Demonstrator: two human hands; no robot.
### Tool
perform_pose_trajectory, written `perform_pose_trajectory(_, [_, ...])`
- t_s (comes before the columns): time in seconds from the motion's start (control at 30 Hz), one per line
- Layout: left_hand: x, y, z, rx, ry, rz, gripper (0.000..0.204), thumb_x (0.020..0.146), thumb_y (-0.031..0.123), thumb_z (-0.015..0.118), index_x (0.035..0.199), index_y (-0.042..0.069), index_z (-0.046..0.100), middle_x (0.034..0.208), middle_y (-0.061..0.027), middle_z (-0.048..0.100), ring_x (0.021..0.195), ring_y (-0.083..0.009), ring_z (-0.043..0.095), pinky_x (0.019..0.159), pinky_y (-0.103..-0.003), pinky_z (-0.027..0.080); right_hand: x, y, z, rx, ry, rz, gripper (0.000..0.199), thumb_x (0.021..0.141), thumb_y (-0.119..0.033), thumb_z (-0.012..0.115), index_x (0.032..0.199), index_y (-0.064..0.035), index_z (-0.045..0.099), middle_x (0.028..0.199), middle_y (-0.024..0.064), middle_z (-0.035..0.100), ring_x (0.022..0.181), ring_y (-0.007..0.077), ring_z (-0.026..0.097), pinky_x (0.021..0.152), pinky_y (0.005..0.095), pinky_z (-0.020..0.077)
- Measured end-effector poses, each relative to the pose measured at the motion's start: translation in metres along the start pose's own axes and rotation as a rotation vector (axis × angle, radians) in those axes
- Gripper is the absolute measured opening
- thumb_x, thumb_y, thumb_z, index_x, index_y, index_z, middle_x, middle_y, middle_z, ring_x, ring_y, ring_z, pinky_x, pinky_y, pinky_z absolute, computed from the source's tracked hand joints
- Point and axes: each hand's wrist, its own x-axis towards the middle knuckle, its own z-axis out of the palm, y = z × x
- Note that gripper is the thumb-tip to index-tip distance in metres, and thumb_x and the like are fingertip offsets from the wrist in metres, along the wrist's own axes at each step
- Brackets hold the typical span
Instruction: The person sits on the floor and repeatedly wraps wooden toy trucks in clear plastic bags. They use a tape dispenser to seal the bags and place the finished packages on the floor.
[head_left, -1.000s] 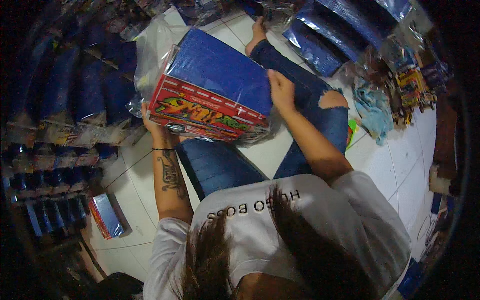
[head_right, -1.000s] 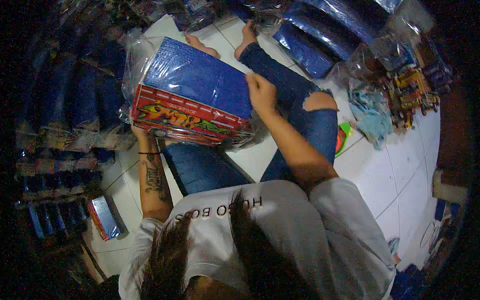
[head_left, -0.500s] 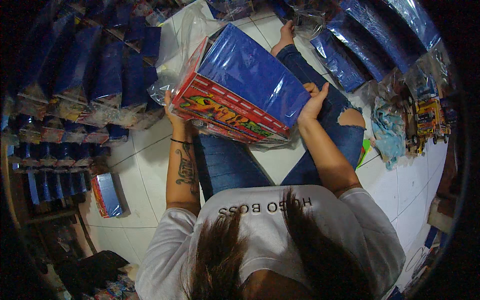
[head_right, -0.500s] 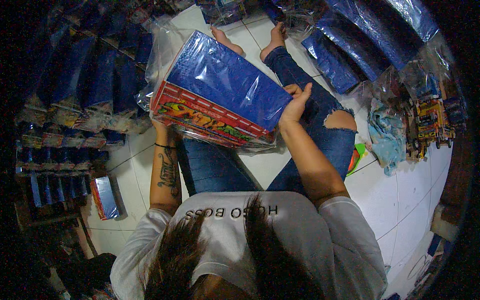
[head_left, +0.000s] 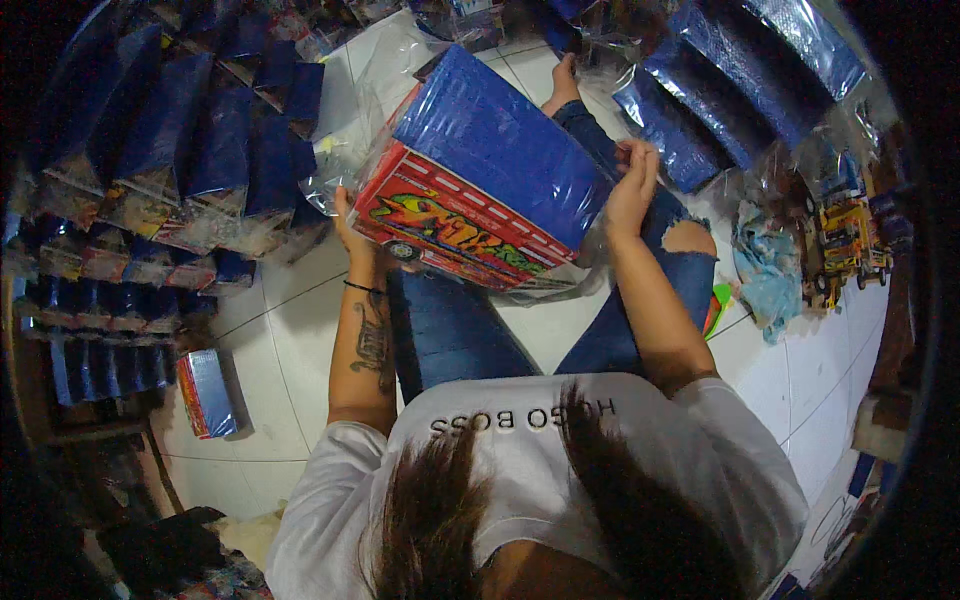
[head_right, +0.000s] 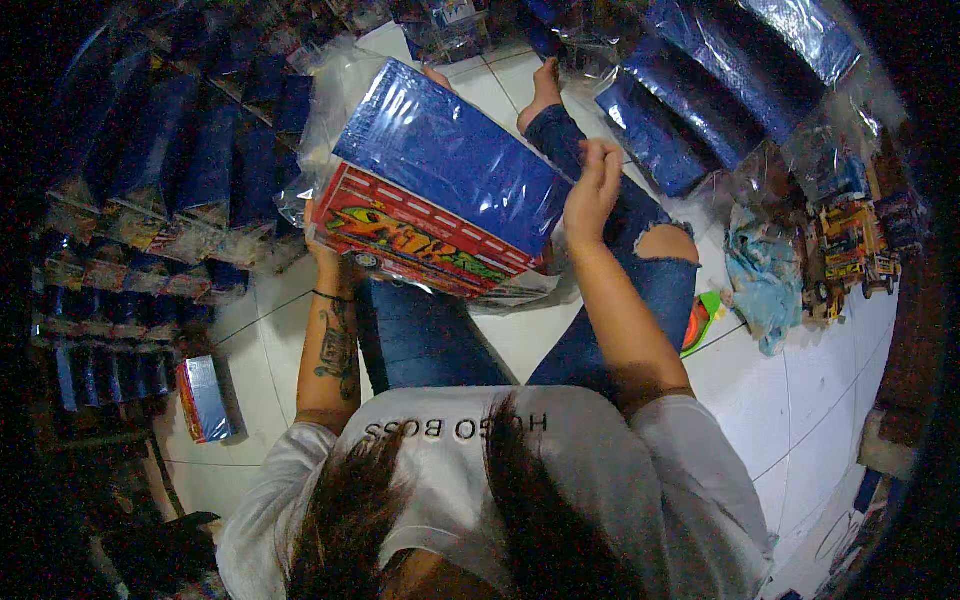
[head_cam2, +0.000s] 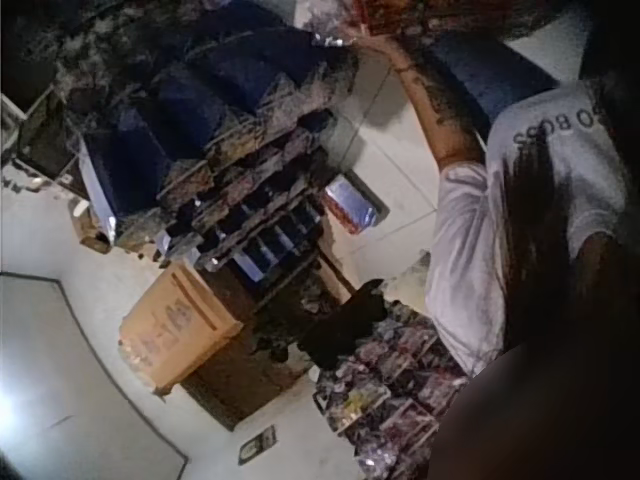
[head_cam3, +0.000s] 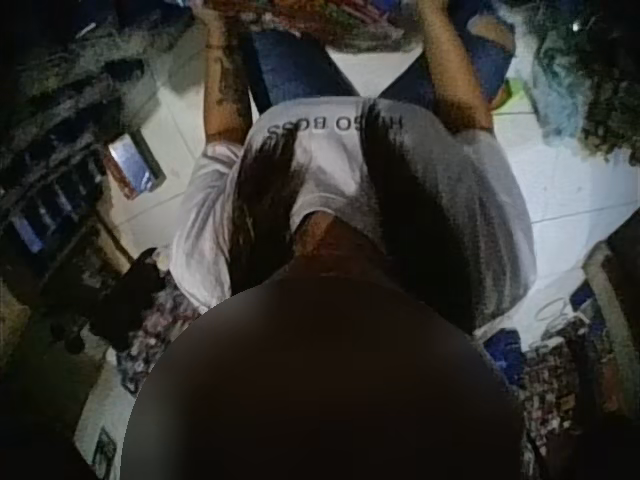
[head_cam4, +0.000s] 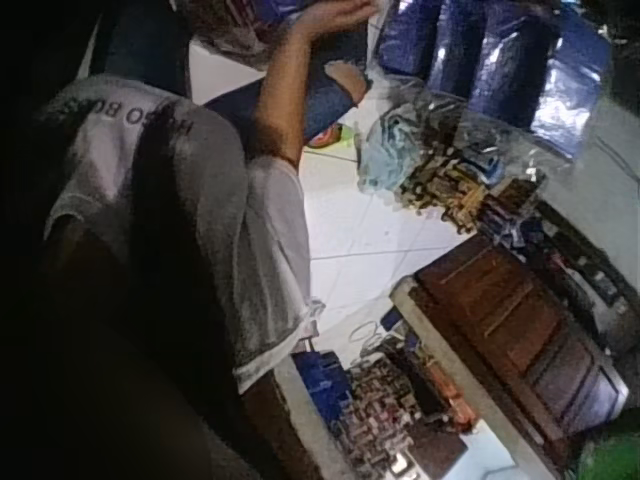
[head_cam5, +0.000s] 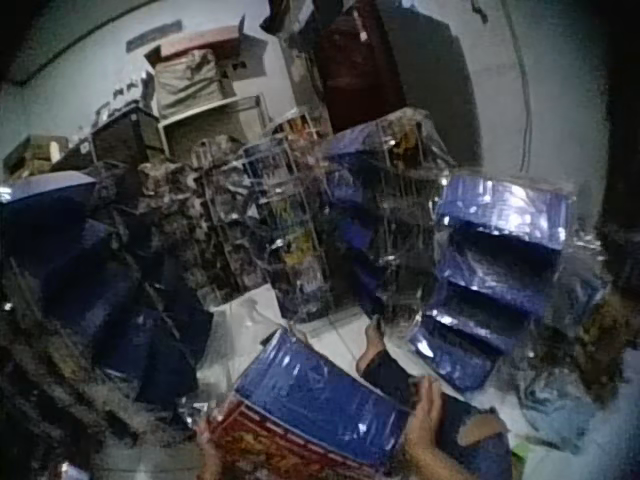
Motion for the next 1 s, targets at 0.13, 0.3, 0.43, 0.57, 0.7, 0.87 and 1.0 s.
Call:
perform_pose_trajectory(0.13, [0.004, 0.003, 0.008, -0.053, -0.010, -0.045, 0.033, 0.093, 0.042, 0.052, 0.095, 0.009, 0.055, 0.091, -0.0084, 0.060, 0.081, -0.0217, 0.062, 0.077, -0.035, 0.051, 0.017, -0.082, 0.038, -0.173, -0.624, -0.845, 0.023, 0.090, -0.018, 0.057, 0.109, -0.0062, 0.061, 0.112, 0.0097, 0.061, 0.105, 0.0242, 0.056, 0.097, 0.0370, 0.0371])
perform_pose_trajectory(0.3, [0.007, 0.002, 0.012, -0.007, -0.010, 0.046, 0.034, 0.094, 0.041, 0.051, 0.097, 0.008, 0.056, 0.096, -0.0090, 0.061, 0.087, -0.0206, 0.061, 0.080, -0.034, 0.051, 0.011, -0.113, 0.104, -0.209, -0.957, -1.165, 0.026, 0.086, -0.026, 0.062, 0.107, -0.0117, 0.064, 0.109, 0.0057, 0.063, 0.106, 0.0252, 0.056, 0.098, 0.0409, 0.0374])
perform_pose_trajectory(0.43, [-0.004, 0.007, 0.020, -0.081, -0.060, -0.037, 0.040, 0.095, 0.041, 0.049, 0.105, 0.003, 0.057, 0.105, -0.0133, 0.063, 0.093, -0.0229, 0.063, 0.083, -0.035, 0.050, 0.005, -0.095, 0.110, -0.115, -0.972, -1.140, 0.022, 0.084, -0.026, 0.065, 0.100, -0.0108, 0.067, 0.099, 0.0036, 0.066, 0.098, 0.0222, 0.058, 0.095, 0.0385, 0.0399])
perform_pose_trajectory(0.57, [-0.013, 0.016, 0.035, -0.005, -0.071, -0.031, 0.050, 0.096, 0.043, 0.045, 0.113, -0.002, 0.056, 0.110, -0.0157, 0.062, 0.096, -0.0246, 0.062, 0.085, -0.036, 0.050, 0.003, -0.078, 0.108, -0.103, -0.925, -1.147, 0.024, 0.086, -0.032, 0.062, 0.093, -0.0094, 0.068, 0.093, 0.0041, 0.066, 0.093, 0.0212, 0.060, 0.094, 0.0365, 0.0411])
perform_pose_trajectory(0.7, [-0.018, 0.022, 0.045, -0.027, -0.068, -0.047, 0.054, 0.096, 0.045, 0.043, 0.115, -0.004, 0.055, 0.110, -0.0171, 0.062, 0.097, -0.0250, 0.063, 0.085, -0.036, 0.051, 0.001, -0.085, 0.106, -0.097, -0.912, -1.161, 0.026, 0.084, -0.031, 0.064, 0.097, -0.0097, 0.068, 0.099, 0.0041, 0.067, 0.097, 0.0218, 0.060, 0.093, 0.0365, 0.0413])
perform_pose_trajectory(0.87, [-0.021, 0.019, 0.045, 0.190, -0.036, 0.029, 0.050, 0.097, 0.041, 0.041, 0.122, -0.002, 0.051, 0.116, -0.0178, 0.059, 0.102, -0.0269, 0.061, 0.088, -0.039, 0.051, 0.035, -0.127, 0.100, 0.126, -0.766, -1.068, 0.041, 0.078, -0.034, 0.069, 0.111, -0.0089, 0.064, 0.111, 0.0067, 0.065, 0.102, 0.0277, 0.059, 0.095, 0.0390, 0.0407])
perform_pose_trajectory(1.0, [-0.021, 0.023, 0.050, 0.113, 0.054, -0.048, 0.048, 0.101, 0.034, 0.032, 0.137, 0.003, 0.040, 0.134, -0.0191, 0.048, 0.118, -0.0315, 0.053, 0.098, -0.045, 0.046, 0.086, -0.156, 0.108, -0.360, -1.511, -0.858, 0.033, 0.083, -0.028, 0.069, 0.102, -0.0017, 0.064, 0.095, 0.0149, 0.064, 0.093, 0.0275, 0.060, 0.080, 0.0378, 0.0456])
